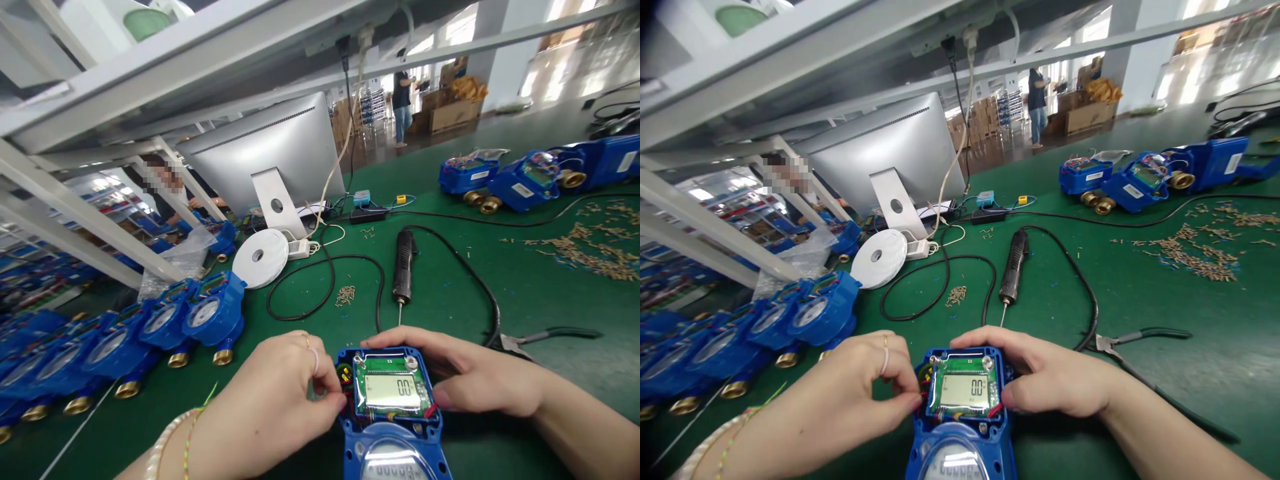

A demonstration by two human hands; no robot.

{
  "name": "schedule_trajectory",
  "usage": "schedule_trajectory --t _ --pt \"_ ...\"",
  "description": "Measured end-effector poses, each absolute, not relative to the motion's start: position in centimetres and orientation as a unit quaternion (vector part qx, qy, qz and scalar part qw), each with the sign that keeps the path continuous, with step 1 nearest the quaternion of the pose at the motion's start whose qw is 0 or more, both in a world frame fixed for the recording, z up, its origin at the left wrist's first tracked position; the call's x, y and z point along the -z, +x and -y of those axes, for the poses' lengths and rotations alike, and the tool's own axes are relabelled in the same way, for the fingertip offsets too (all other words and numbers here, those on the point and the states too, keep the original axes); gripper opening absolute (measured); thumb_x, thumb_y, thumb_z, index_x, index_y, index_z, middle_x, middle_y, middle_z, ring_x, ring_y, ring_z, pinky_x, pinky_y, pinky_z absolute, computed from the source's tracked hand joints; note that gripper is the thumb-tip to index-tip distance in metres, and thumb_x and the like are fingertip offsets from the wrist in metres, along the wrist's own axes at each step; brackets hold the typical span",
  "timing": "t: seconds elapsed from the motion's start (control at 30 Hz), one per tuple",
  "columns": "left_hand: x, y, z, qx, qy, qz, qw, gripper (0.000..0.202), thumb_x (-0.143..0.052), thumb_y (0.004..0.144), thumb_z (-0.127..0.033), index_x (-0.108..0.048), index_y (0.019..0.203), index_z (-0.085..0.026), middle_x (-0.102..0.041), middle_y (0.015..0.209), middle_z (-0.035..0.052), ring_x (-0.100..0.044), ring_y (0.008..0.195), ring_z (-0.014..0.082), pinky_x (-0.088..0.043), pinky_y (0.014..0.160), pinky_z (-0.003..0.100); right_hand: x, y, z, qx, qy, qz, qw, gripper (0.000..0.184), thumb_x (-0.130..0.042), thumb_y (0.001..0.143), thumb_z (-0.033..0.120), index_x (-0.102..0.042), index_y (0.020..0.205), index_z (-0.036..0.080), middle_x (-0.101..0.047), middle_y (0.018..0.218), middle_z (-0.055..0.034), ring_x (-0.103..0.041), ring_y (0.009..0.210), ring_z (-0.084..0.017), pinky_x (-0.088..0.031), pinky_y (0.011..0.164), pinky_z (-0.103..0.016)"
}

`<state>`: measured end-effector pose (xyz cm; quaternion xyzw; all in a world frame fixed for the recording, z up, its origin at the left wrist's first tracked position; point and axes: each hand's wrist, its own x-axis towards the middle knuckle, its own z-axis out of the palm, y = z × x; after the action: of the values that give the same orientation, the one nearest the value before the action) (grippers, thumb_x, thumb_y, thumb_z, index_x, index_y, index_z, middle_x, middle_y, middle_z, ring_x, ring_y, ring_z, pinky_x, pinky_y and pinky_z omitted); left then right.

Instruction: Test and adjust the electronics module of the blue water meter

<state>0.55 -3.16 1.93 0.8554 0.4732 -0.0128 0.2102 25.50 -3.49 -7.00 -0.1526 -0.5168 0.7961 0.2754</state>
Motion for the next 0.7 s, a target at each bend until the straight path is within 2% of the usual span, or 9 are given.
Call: schedule_trajectory --t 0.1,0.17,0.3,0.43,0.5,0.6,0.7 --pt "-2.4 1.3 3.1 0.049 0.877 -0.453 0.153 0.016 -0.058 0.071 -0.015 -0.061 0.058 -0.023 -0.062 0.063 -0.0056 -0.057 0.064 0.0134 -0.035 0.058 0.026 7.0 25.5 3.4 -0.793 -0.159 0.521 0.275 0.061 -0.061 0.082 0.014 -0.039 0.138 0.018 -0.047 0.137 -0.0105 -0.043 0.127 -0.028 -0.033 0.106 -0.043" --pt "-2.7 1.6 3.2 0.060 0.885 -0.440 0.143 0.015 -0.057 0.072 -0.017 -0.062 0.060 -0.024 -0.063 0.065 -0.0049 -0.058 0.066 0.0149 -0.036 0.060 0.027 7.0 25.5 3.4 -0.792 -0.162 0.522 0.274 0.061 -0.061 0.081 0.014 -0.039 0.138 0.019 -0.047 0.137 -0.0104 -0.043 0.127 -0.028 -0.033 0.106 -0.044" --pt "-2.8 1.5 3.3 0.064 0.869 -0.456 0.182 0.004 -0.065 0.074 -0.025 -0.066 0.070 -0.028 -0.065 0.074 -0.0055 -0.059 0.072 0.0157 -0.037 0.063 0.026 6.9 25.4 3.4 -0.791 -0.156 0.522 0.277 0.061 -0.061 0.081 0.013 -0.040 0.137 0.018 -0.046 0.138 -0.0115 -0.043 0.128 -0.029 -0.032 0.107 -0.045" --pt "-2.6 1.1 2.9 0.080 0.848 -0.458 0.253 0.016 -0.057 0.079 -0.019 -0.066 0.067 -0.025 -0.064 0.072 -0.0057 -0.059 0.070 0.0116 -0.035 0.061 0.022 6.9 25.3 3.4 -0.792 -0.152 0.519 0.285 0.062 -0.062 0.079 0.013 -0.039 0.137 0.015 -0.047 0.137 -0.0136 -0.044 0.127 -0.029 -0.032 0.107 -0.046" --pt "-2.5 1.2 2.5 0.085 0.840 -0.454 0.284 0.019 -0.055 0.080 -0.021 -0.066 0.065 -0.022 -0.064 0.071 -0.0045 -0.059 0.069 0.0108 -0.035 0.059 0.021 6.9 25.3 3.5 -0.790 -0.154 0.519 0.286 0.062 -0.063 0.079 0.015 -0.039 0.136 0.015 -0.047 0.137 -0.0137 -0.044 0.126 -0.029 -0.033 0.106 -0.046" --pt "-2.5 1.4 1.9 0.096 0.828 -0.461 0.304 0.018 -0.056 0.077 -0.023 -0.066 0.062 -0.020 -0.064 0.070 -0.0032 -0.058 0.069 0.0113 -0.035 0.060 0.022 6.8 25.2 3.6 -0.790 -0.158 0.519 0.286 0.061 -0.063 0.079 0.017 -0.040 0.135 0.016 -0.048 0.136 -0.0125 -0.046 0.125 -0.028 -0.036 0.104 -0.045" --pt "-2.5 1.6 1.4 0.075 0.832 -0.475 0.277 0.007 -0.061 0.070 -0.025 -0.062 0.065 -0.020 -0.060 0.071 -0.0038 -0.054 0.067 0.0126 -0.034 0.057 0.023 6.6 25.2 3.7 -0.789 -0.166 0.518 0.285 0.062 -0.064 0.077 0.014 -0.041 0.134 0.015 -0.050 0.133 -0.0126 -0.047 0.123 -0.027 -0.037 0.103 -0.043"
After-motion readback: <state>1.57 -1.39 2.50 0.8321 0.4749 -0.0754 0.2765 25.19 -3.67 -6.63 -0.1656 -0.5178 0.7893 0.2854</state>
